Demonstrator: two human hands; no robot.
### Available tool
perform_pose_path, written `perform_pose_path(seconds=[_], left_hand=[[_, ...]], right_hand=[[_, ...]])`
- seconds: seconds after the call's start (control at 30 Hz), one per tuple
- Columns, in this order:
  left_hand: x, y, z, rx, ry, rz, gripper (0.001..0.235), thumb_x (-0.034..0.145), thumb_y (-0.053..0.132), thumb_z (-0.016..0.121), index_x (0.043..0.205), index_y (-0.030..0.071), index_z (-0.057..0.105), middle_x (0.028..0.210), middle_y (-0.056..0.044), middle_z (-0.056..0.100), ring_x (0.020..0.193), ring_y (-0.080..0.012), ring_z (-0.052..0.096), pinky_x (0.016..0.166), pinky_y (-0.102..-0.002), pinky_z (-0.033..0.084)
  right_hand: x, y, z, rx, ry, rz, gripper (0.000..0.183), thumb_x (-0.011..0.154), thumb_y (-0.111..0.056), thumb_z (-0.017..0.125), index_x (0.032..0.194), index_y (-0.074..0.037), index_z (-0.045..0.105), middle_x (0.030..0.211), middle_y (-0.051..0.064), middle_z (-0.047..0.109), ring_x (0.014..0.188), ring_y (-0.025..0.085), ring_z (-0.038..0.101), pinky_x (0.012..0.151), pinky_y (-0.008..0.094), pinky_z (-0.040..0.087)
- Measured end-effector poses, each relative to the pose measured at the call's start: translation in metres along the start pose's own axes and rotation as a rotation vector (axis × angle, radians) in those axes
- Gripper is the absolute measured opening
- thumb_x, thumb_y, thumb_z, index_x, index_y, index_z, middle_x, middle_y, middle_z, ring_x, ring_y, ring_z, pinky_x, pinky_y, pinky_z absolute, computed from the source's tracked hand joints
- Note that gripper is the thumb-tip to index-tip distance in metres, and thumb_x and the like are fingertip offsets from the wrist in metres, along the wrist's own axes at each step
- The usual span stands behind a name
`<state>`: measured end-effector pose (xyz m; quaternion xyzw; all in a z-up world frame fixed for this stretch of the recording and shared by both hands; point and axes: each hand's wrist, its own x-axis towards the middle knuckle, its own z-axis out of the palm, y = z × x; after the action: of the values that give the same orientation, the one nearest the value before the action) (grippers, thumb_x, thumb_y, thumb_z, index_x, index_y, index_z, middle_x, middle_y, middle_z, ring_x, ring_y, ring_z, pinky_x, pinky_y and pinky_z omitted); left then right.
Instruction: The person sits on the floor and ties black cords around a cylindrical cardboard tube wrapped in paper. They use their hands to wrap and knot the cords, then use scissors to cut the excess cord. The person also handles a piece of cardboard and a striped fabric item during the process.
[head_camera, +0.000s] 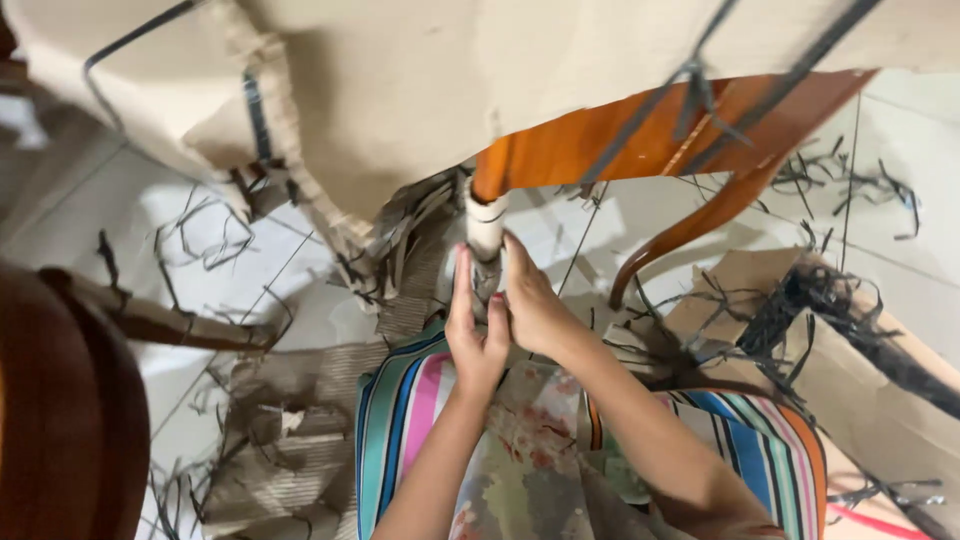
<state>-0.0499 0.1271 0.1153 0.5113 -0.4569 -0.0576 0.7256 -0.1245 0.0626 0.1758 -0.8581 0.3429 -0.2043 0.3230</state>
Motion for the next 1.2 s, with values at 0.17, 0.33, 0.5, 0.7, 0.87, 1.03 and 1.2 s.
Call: perform_pose_path(seconds=[0.17,0.33,0.5,0.7,0.87,1.03,1.2], left_hand=[[-0.018,-0.011,0.012,0.104,-0.076,-0.019,0.087,0.089,0.0,0.065,0.163,-0.002,0.018,0.169,-0.028,0.002,0.155,-0.0448,0.006,0.124,-0.054,0.012],[-0.044,-0.013,0.031,0.148,-0.123,-0.118,0.105,0.086,-0.002,0.07,0.164,-0.002,0.0,0.168,-0.026,-0.015,0.155,-0.044,-0.008,0.124,-0.055,0.003],[-0.061,-0.02,0.05,0.05,-0.183,-0.412,0.115,0.089,-0.003,0.066,0.164,0.012,-0.019,0.167,-0.026,-0.022,0.151,-0.0484,-0.016,0.122,-0.06,-0.002],[-0.05,-0.05,0.047,0.094,-0.208,-0.379,0.118,0.083,-0.009,0.066,0.166,0.016,-0.014,0.169,-0.027,-0.011,0.151,-0.0494,-0.008,0.123,-0.061,0.003],[-0.041,-0.054,0.03,0.007,-0.282,-0.426,0.116,0.082,-0.01,0.064,0.166,0.013,-0.013,0.169,-0.03,-0.003,0.151,-0.0489,-0.004,0.122,-0.061,0.004],[-0.022,-0.056,0.021,-0.035,-0.352,-0.474,0.12,0.078,-0.016,0.063,0.165,0.013,-0.013,0.169,-0.029,0.0,0.151,-0.0465,-0.004,0.122,-0.06,0.004],[-0.006,-0.062,0.024,-0.083,-0.355,-0.445,0.117,0.081,-0.016,0.062,0.165,0.014,-0.013,0.168,-0.033,-0.001,0.149,-0.0517,-0.004,0.121,-0.064,0.004]], right_hand=[[-0.047,0.12,-0.012,-0.009,0.441,-0.055,0.045,0.085,-0.001,0.071,0.128,-0.009,0.063,0.12,0.015,0.066,0.114,0.038,0.066,0.098,0.049,0.052],[-0.072,0.214,-0.047,0.176,0.878,0.156,0.025,0.09,0.011,0.069,0.11,0.002,0.058,0.101,0.017,0.052,0.092,0.039,0.067,0.081,0.041,0.06],[-0.06,0.225,-0.056,0.383,0.802,0.173,0.071,0.09,0.003,0.079,0.143,0.002,0.032,0.136,0.033,0.045,0.134,0.061,0.042,0.098,0.08,0.04],[-0.034,0.245,-0.052,0.534,0.726,0.044,0.023,0.103,0.005,0.058,0.123,-0.003,0.052,0.106,0.011,0.065,0.106,0.025,0.064,0.101,0.045,0.048],[-0.032,0.247,-0.049,0.395,0.768,0.021,0.019,0.101,0.004,0.061,0.117,-0.004,0.056,0.101,0.012,0.067,0.099,0.031,0.068,0.094,0.047,0.052],[-0.037,0.25,-0.043,0.4,0.791,-0.026,0.019,0.101,0.005,0.063,0.118,-0.001,0.056,0.102,0.016,0.067,0.098,0.033,0.068,0.095,0.049,0.053],[-0.048,0.238,-0.046,0.332,0.774,0.002,0.017,0.099,0.005,0.068,0.113,-0.001,0.06,0.099,0.012,0.07,0.097,0.027,0.069,0.097,0.043,0.054]])
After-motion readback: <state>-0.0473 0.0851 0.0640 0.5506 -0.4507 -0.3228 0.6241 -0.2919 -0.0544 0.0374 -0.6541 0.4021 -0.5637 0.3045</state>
